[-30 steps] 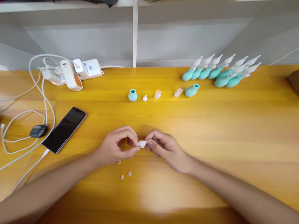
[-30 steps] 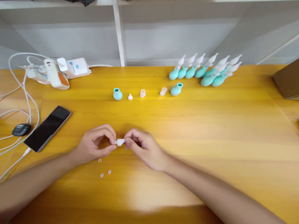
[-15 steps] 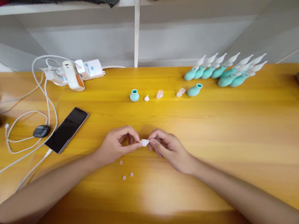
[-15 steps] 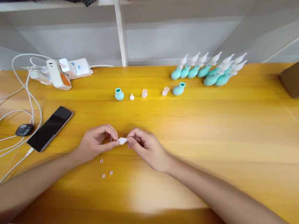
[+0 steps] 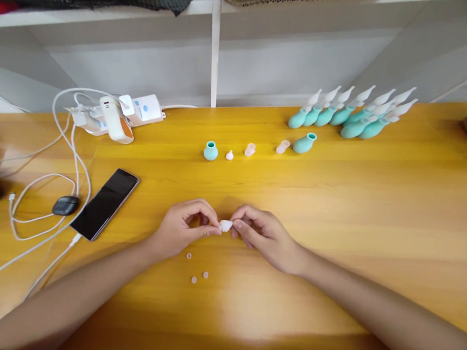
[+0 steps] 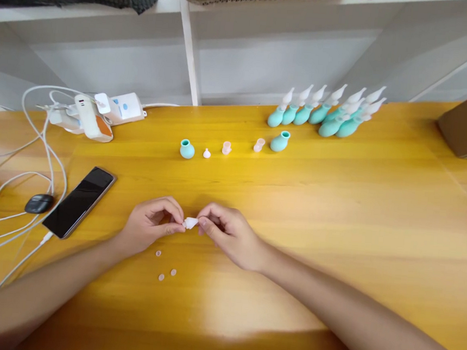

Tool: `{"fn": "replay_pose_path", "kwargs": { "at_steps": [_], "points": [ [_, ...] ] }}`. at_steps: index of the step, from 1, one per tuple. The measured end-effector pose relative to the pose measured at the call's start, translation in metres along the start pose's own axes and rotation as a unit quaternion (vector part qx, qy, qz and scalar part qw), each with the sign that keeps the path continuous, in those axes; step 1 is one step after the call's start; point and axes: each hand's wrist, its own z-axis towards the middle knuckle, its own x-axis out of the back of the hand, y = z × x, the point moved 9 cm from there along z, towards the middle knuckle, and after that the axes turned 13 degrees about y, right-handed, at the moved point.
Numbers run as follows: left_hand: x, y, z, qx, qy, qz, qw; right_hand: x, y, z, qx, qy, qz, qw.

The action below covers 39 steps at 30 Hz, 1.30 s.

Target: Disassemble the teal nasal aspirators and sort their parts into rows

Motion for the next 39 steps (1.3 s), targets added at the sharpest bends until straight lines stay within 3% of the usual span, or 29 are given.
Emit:
{"fn": "replay_pose_path", "kwargs": {
  "at_steps": [9, 27, 35, 39],
  "points": [
    [-0.005, -0.01, 0.002, 0.084, -0.042, -0.05, 0.994, 0.0, -0.005, -0.001, 0.028, -0.006, -0.013, 0.999],
    [-0.008, -0.018, 0.0, 0.14, -0.094, -0.01, 0.986, 0.0, -0.01, 0.001, 0.083, -0.016, -0.076, 0.994],
    [-0.007, -0.016, 0.002, 0.132, -0.113, -0.024, 0.984, 0.002, -0.008, 0.0, 0.08, -0.011, -0.088, 0.993],
    [0.002, -0.008, 0.008, 0.085, -0.065, -0.02, 0.994, 0.014, -0.015, 0.007, 0.141, 0.021, -0.153, 0.978]
  ]
}}
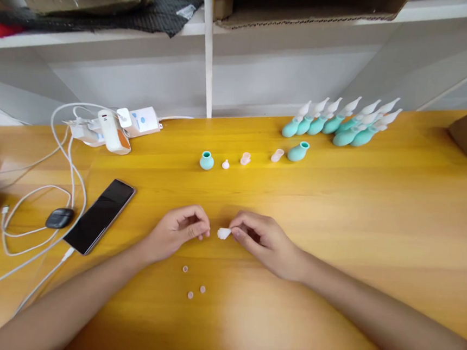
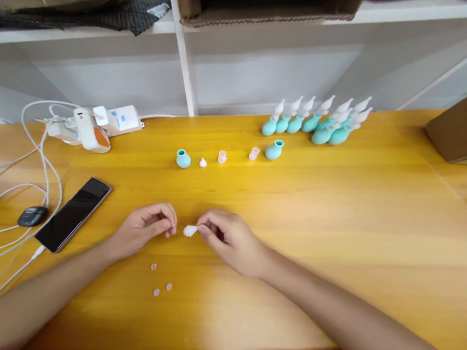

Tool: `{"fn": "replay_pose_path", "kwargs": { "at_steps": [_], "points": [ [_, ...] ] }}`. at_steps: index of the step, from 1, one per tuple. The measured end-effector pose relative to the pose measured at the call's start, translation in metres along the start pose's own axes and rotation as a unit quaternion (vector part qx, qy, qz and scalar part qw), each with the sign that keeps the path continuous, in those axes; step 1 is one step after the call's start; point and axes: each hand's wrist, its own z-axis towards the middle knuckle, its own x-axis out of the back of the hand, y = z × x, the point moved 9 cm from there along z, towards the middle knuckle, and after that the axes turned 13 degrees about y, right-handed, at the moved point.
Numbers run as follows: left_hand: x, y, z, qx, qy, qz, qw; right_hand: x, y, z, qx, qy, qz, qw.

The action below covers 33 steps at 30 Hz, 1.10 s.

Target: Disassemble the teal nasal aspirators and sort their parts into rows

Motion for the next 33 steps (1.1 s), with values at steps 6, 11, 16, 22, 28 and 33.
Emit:
{"fn": "replay_pose_path", "kwargs": {
  "at_steps": [6, 11, 16, 22, 28, 33],
  "points": [
    [-0.012, 0.019, -0.008, -0.107, -0.073, 0.163, 0.978, 0.02, 0.004, 0.014, 0.116, 0.026, -0.154, 0.981],
    [-0.042, 0.026, -0.027, -0.224, -0.243, 0.295, 0.897, 0.03, 0.012, 0.018, 0.127, 0.031, -0.241, 0.962],
    [-0.044, 0.024, -0.029, -0.241, -0.266, 0.32, 0.877, 0.042, 0.016, 0.034, 0.085, 0.039, -0.219, 0.971],
    [-0.04, 0.022, -0.029, -0.24, -0.261, 0.299, 0.886, 0.072, 0.024, 0.091, 0.128, 0.1, -0.35, 0.923],
    [-0.038, 0.021, -0.027, -0.229, -0.254, 0.28, 0.897, 0.064, 0.043, 0.125, 0.132, -0.004, -0.378, 0.916],
    [-0.032, 0.025, -0.019, -0.208, -0.216, 0.211, 0.93, 0.075, 0.032, 0.118, 0.12, 0.047, -0.354, 0.926]
  ]
}}
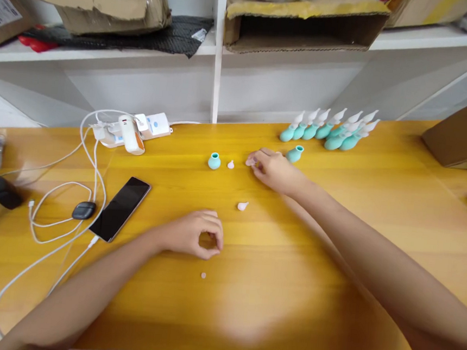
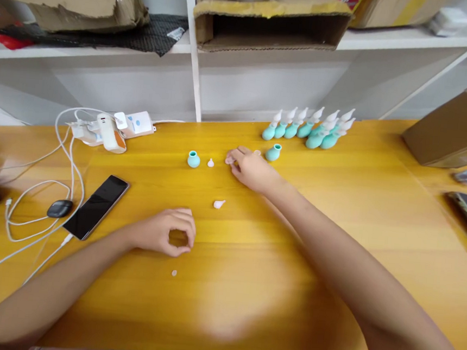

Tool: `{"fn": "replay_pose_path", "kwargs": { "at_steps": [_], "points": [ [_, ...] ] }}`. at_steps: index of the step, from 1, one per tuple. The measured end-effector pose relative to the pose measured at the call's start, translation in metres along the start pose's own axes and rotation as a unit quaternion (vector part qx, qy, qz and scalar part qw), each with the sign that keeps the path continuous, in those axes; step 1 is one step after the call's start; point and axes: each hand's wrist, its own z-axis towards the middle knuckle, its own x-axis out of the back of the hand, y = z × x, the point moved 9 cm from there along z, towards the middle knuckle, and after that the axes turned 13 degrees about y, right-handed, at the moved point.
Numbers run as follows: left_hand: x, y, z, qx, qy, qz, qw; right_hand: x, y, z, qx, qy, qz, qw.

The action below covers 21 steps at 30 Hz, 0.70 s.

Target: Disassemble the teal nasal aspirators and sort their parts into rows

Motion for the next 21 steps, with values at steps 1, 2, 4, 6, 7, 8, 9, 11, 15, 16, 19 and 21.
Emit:
{"fn": "replay_pose_path", "kwargs": {
  "at_steps": [1, 2, 4, 6, 7, 8, 9, 11, 15, 16, 19, 21],
  "points": [
    [0.003, -0.002, 0.0, 0.008, 0.016, -0.015, 1.0, 0.009, -0.005, -0.005, -0.014, 0.021, 0.015, 1.0],
    [0.006, -0.004, 0.001, 0.019, 0.034, -0.03, 0.999, 0.018, -0.013, -0.011, -0.031, 0.041, 0.039, 0.998],
    [0.013, -0.009, 0.0, 0.045, 0.078, -0.061, 0.994, 0.033, -0.037, -0.031, -0.065, 0.065, 0.106, 0.99],
    [0.018, -0.015, -0.001, 0.076, 0.126, -0.097, 0.984, 0.033, -0.07, -0.056, -0.095, 0.048, 0.192, 0.976],
    [0.02, -0.017, -0.002, 0.089, 0.153, -0.117, 0.977, 0.026, -0.087, -0.07, -0.105, 0.022, 0.237, 0.965],
    [0.022, -0.018, -0.003, 0.098, 0.182, -0.138, 0.969, 0.018, -0.103, -0.084, -0.116, 0.002, 0.274, 0.955],
    [0.024, -0.019, -0.004, 0.102, 0.212, -0.157, 0.959, 0.01, -0.115, -0.096, -0.125, -0.013, 0.304, 0.944],
    [0.026, -0.019, -0.006, 0.102, 0.266, -0.189, 0.94, -0.008, -0.13, -0.114, -0.136, -0.033, 0.344, 0.928],
    [0.022, -0.022, -0.007, 0.102, 0.303, -0.22, 0.921, -0.023, -0.128, -0.124, -0.133, -0.027, 0.372, 0.918],
    [0.02, -0.023, -0.007, 0.106, 0.301, -0.225, 0.921, -0.023, -0.125, -0.123, -0.133, -0.023, 0.375, 0.917],
    [0.017, -0.026, -0.006, 0.125, 0.288, -0.235, 0.92, -0.021, -0.118, -0.122, -0.137, -0.019, 0.377, 0.916],
    [0.014, -0.028, -0.005, 0.145, 0.272, -0.239, 0.921, -0.019, -0.117, -0.121, -0.14, -0.02, 0.373, 0.917]
  ]
}}
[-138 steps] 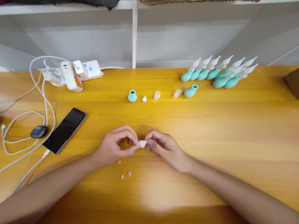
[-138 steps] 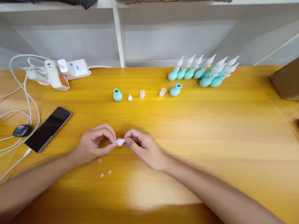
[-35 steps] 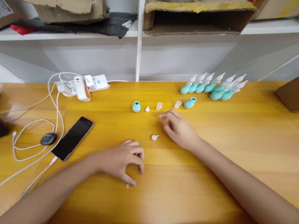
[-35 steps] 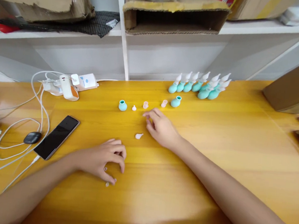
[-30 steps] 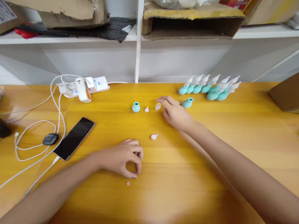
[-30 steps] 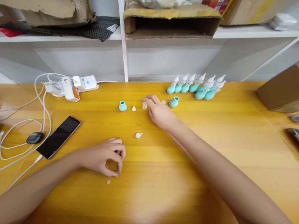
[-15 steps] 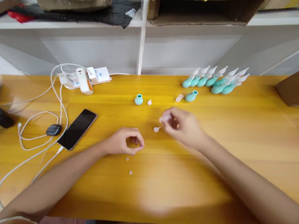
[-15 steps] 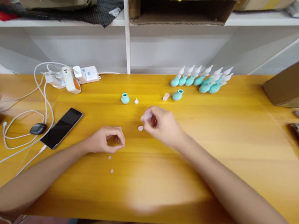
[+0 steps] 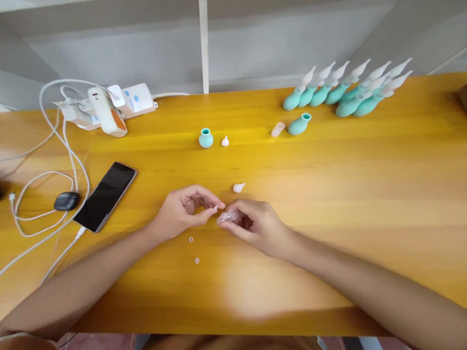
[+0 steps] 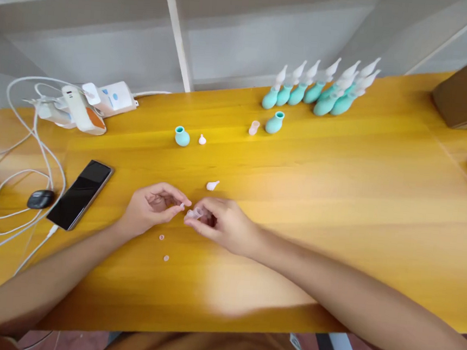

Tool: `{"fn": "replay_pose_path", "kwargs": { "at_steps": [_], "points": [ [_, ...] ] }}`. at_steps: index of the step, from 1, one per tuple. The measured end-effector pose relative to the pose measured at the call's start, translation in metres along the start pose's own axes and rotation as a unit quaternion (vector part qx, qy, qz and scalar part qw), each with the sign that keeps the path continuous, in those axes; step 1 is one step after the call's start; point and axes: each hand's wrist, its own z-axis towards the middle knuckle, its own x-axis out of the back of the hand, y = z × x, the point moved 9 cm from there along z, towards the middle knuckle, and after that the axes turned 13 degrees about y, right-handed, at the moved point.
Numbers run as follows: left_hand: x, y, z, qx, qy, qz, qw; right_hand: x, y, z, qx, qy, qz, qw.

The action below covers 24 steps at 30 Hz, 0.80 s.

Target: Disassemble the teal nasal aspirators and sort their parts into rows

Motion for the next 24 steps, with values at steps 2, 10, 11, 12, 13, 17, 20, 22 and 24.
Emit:
{"fn": "replay_pose_path", "kwargs": {
  "at_steps": [2, 10, 11, 12, 13, 17, 20, 22, 24],
  "points": [
    [-0.002, -0.002, 0.0, 0.027, -0.011, 0.003, 1.0, 0.001, -0.001, 0.0, 0.001, 0.003, 0.0, 1.0],
    [-0.002, -0.008, 0.0, 0.074, -0.01, -0.006, 0.997, 0.0, -0.001, -0.001, 0.001, -0.012, -0.003, 1.0],
    [-0.002, -0.008, 0.0, 0.073, -0.009, -0.006, 0.997, 0.0, -0.001, -0.001, 0.003, -0.013, -0.004, 1.0],
    [-0.002, -0.008, 0.0, 0.069, -0.009, -0.005, 0.998, 0.0, -0.002, -0.001, 0.006, -0.013, -0.006, 1.0],
    [-0.002, -0.007, -0.001, 0.063, -0.011, -0.004, 0.998, 0.0, -0.004, -0.001, 0.012, -0.013, -0.008, 1.0],
    [-0.008, -0.001, -0.003, 0.024, -0.043, 0.014, 0.999, 0.0, -0.009, 0.0, 0.037, -0.008, -0.017, 0.999],
    [-0.01, 0.004, -0.005, -0.006, -0.06, 0.031, 0.998, 0.001, -0.01, 0.0, 0.04, -0.005, -0.021, 0.999],
    [-0.009, 0.007, -0.004, -0.021, -0.064, 0.043, 0.997, 0.001, -0.01, 0.0, 0.043, -0.003, -0.021, 0.999],
    [-0.007, 0.01, -0.003, -0.048, -0.059, 0.068, 0.995, 0.0, -0.011, 0.0, 0.049, -0.003, -0.018, 0.999]
  ]
}}
